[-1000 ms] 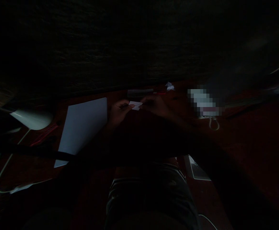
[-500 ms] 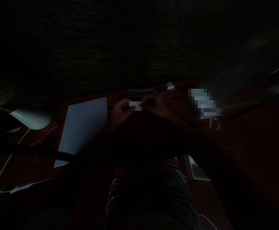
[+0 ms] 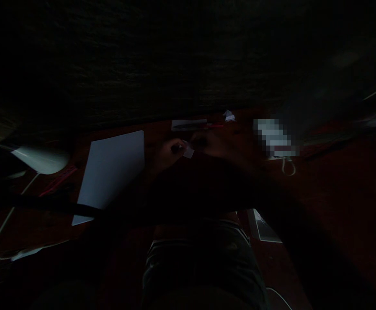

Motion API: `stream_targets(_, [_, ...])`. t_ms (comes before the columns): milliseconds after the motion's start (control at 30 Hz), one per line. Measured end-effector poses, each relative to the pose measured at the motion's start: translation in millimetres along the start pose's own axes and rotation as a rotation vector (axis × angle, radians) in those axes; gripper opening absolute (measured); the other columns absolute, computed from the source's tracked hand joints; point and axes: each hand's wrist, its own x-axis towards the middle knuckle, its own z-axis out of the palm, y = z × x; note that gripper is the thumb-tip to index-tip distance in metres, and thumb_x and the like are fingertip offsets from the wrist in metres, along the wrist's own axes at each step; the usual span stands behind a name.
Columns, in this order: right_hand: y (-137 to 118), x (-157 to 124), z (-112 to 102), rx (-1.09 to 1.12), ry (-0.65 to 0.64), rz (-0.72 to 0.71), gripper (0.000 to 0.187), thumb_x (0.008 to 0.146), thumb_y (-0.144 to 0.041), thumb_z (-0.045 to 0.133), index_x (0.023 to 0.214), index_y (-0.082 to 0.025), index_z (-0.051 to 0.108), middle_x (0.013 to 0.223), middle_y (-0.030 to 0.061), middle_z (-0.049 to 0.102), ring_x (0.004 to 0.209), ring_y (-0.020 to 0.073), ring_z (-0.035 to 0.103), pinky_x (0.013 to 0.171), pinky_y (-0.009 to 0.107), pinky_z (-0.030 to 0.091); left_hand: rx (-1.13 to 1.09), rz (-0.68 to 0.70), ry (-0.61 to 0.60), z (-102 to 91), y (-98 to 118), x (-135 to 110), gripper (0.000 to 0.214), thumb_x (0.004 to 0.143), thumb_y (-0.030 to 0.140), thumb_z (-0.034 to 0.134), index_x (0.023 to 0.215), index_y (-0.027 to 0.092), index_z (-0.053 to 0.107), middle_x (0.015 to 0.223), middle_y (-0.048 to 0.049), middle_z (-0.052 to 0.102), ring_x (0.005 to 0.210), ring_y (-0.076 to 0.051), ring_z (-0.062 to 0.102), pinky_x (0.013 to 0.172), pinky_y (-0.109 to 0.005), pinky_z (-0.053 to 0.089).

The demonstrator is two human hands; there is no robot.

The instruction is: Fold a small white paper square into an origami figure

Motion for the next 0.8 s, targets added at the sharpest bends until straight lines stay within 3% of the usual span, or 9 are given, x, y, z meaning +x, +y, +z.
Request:
stream_targets(167, [4.9,0.4,-5.1,-0.152,-0.051,0.036,0.013,0.090,-0.012,0.079,0.092,-0.022,0.087,0.099,0.0047,0.087,0.086,0.0198,0.075,0.083,0.032,0.053,0.210,0.165,-0.039,-2.6,2.4,-2.1,0.009,0.095,0.020,0.081,0.102,0.025,0.085,0.122,-0.0080,0.080,0.125,-0.030,0.072,0.118,-0.051,0.056])
stream_targets(233, [7.1,0.6,-5.8,-0.153,-0.059,0.029,0.015,0.089,-0.011,0.079,0.094,-0.022,0.087,0.101,0.0044,0.088,0.089,0.0196,0.076,0.084,0.032,0.054,0.232,0.218,-0.043,-5.1,1.1,-2.0,0.012,0.096,0.020,0.082,0.104,0.026,0.088,0.132,-0.0096,0.080,0.134,-0.031,0.071,0.122,-0.053,0.055])
stream_targets(433, [12.9,2.5,-4.5,-0.123,-0.095,-0.002,0.016,0.094,-0.012,0.077,0.098,-0.022,0.089,0.106,0.0052,0.090,0.094,0.0195,0.078,0.088,0.032,0.055,0.167,0.305,-0.173,-15.8,-6.9,0.1,0.016,0.099,0.016,0.079,0.106,0.026,0.089,0.124,-0.0082,0.089,0.119,-0.027,0.082,0.112,-0.048,0.064])
stream_targets(800, [7.4,-2.4,-13.9,-0.003,-0.138,0.012,0.020,0.091,-0.016,0.085,0.100,-0.030,0.096,0.108,0.0020,0.092,0.095,0.0209,0.082,0.092,0.033,0.061,0.195,0.305,-0.127,-18.3,-17.7,4.1,0.014,0.091,0.015,0.090,0.083,0.025,0.083,0.121,-0.0088,0.091,0.117,-0.028,0.082,0.107,-0.049,0.064])
